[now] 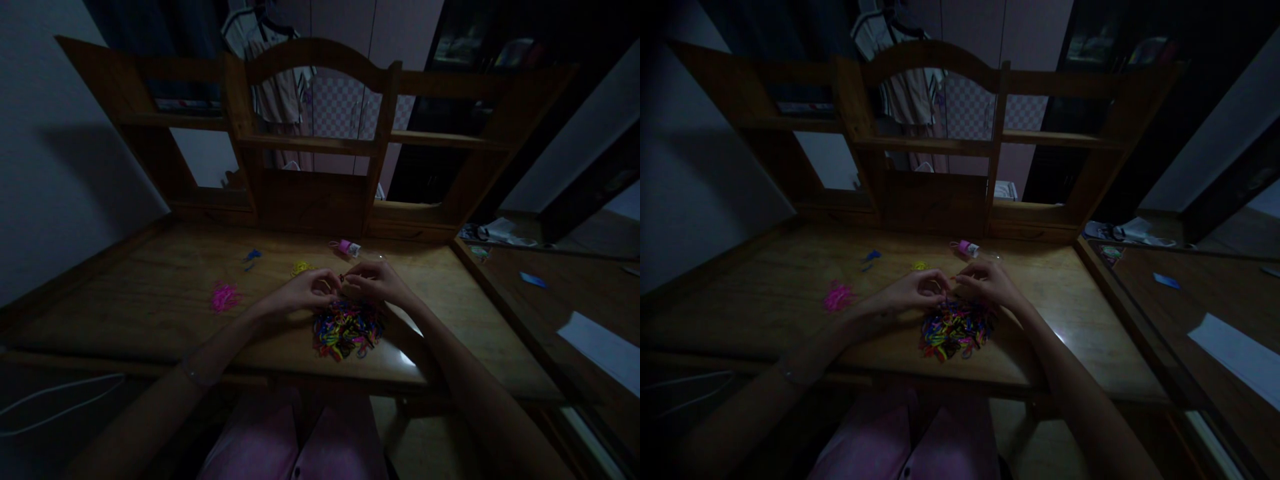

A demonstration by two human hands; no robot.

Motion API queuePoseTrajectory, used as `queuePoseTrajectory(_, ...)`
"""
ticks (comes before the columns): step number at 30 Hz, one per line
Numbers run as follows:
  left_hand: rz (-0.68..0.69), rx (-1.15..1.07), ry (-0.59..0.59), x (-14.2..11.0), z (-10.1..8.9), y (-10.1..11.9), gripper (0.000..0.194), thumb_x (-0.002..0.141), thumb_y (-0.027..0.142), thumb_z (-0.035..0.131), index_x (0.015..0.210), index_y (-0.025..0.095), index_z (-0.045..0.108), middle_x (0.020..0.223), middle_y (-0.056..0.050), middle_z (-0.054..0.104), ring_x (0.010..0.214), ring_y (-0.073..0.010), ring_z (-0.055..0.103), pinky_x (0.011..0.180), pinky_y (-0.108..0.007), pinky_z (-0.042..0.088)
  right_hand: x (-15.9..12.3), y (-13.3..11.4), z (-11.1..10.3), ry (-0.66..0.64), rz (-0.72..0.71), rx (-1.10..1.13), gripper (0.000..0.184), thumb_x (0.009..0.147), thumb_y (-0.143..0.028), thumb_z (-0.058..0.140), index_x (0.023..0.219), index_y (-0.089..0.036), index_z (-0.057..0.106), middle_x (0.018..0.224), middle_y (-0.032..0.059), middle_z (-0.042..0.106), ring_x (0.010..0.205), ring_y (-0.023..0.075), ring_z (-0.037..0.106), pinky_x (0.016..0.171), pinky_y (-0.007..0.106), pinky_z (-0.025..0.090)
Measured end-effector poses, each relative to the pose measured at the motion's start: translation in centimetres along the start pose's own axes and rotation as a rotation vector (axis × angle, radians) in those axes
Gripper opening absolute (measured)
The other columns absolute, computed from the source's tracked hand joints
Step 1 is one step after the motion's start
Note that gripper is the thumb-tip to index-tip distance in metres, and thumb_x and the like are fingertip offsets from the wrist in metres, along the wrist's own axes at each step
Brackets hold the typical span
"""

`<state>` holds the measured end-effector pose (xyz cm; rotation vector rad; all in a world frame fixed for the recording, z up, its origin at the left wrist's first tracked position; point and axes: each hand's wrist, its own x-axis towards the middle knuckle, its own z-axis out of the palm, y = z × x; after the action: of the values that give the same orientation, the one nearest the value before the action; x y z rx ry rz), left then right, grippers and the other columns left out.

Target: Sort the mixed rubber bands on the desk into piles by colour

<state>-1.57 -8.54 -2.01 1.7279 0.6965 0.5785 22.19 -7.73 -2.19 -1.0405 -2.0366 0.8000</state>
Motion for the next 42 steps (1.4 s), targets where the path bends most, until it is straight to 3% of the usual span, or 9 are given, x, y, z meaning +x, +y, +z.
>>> queuePoseTrajectory(8,0.02,0.02,0.079,0.4,-0.1,-0.1,0.032,0.076,0.033,0.071,0.099,0.016,0.058,0.095,-0.003,0.062,0.084,-0.0146,0.062,0.076,-0.029,0.05,-0.5,-1.8,0.1,-0.243,0.002,0.09,0.025,0.079,-0.042,0.07,0.089,-0.019,0.076,0.089,0.0037,0.073,0.077,0.0167,0.062,0.068,0.027,0.046)
queuePoseTrajectory(12,-0.008,0.039,0.083,0.3,0.0,0.1,0.037,0.073,0.035,0.073,0.1,0.017,0.056,0.094,-0.003,0.063,0.077,-0.0141,0.063,0.068,-0.028,0.051,-0.5,-1.8,0.2,-0.305,0.059,0.128,0.024,0.079,-0.041,0.07,0.085,-0.018,0.075,0.084,0.0038,0.072,0.073,0.0162,0.062,0.067,0.027,0.047)
queuePoseTrajectory(14,-0.004,0.137,0.082,0.5,-0.2,0.2,0.035,0.076,0.037,0.07,0.101,0.017,0.057,0.094,-0.004,0.064,0.075,-0.0145,0.064,0.064,-0.027,0.05,-0.5,-1.7,0.1,-0.36,0.087,0.146,0.023,0.079,-0.039,0.069,0.084,-0.017,0.075,0.081,0.0035,0.071,0.072,0.0156,0.062,0.066,0.026,0.048)
queuePoseTrajectory(20,0.105,0.608,0.288,3.2,-1.8,-0.1,0.023,0.082,0.038,0.063,0.085,0.015,0.064,0.085,-0.005,0.063,0.078,-0.0179,0.058,0.072,-0.03,0.044,-0.9,-1.4,-0.5,-0.5,0.146,0.173,0.018,0.079,-0.034,0.07,0.085,-0.017,0.074,0.08,0.0037,0.072,0.073,0.0154,0.065,0.07,0.027,0.05)
queuePoseTrajectory(23,0.116,0.662,0.27,4.7,-2.0,-0.7,0.019,0.077,0.034,0.067,0.082,0.016,0.065,0.083,-0.005,0.062,0.078,-0.0184,0.055,0.072,-0.03,0.042,-0.8,-1.1,-0.7,-0.438,0.141,0.158,0.022,0.08,-0.038,0.068,0.085,-0.018,0.074,0.08,0.0039,0.072,0.072,0.0156,0.064,0.068,0.027,0.049)
queuePoseTrajectory(28,0.136,0.697,0.202,6.0,-1.3,-1.6,0.01,0.078,0.026,0.064,0.079,0.016,0.065,0.082,-0.004,0.062,0.081,-0.0185,0.055,0.072,-0.028,0.04,-0.3,0.1,-0.6,-0.048,0.043,-0.026,0.025,0.085,-0.04,0.062,0.089,-0.018,0.072,0.083,0.0038,0.07,0.067,0.0146,0.058,0.059,0.025,0.043)
queuePoseTrajectory(30,0.148,0.695,0.181,6.1,-1.2,-1.7,0.009,0.079,0.025,0.062,0.08,0.016,0.064,0.082,-0.004,0.063,0.08,-0.0182,0.055,0.072,-0.028,0.039,-0.2,0.7,-0.1,0.041,0.005,-0.119,0.023,0.084,-0.039,0.063,0.091,-0.018,0.071,0.083,0.0033,0.069,0.063,0.0134,0.054,0.057,0.025,0.04)
queuePoseTrajectory(36,0.196,0.654,0.117,5.7,-1.2,-1.4,0.007,0.081,0.023,0.06,0.081,0.017,0.063,0.08,-0.002,0.062,0.078,-0.0168,0.055,0.071,-0.027,0.039,0.4,2.4,1.9,0.097,-0.029,-0.189,0.017,0.08,-0.031,0.066,0.093,-0.019,0.065,0.085,0.0027,0.068,0.07,0.0148,0.058,0.063,0.025,0.043)
queuePoseTrajectory(42,0.188,0.57,0.116,5.8,-2.1,-0.1,0.013,0.083,0.024,0.058,0.091,0.017,0.065,0.088,-0.003,0.066,0.081,-0.0161,0.058,0.069,-0.025,0.041,0.5,3.3,1.9,0.121,-0.025,-0.215,0.01,0.081,-0.027,0.062,0.087,-0.019,0.062,0.081,0.0021,0.067,0.068,0.0147,0.058,0.063,0.025,0.042)
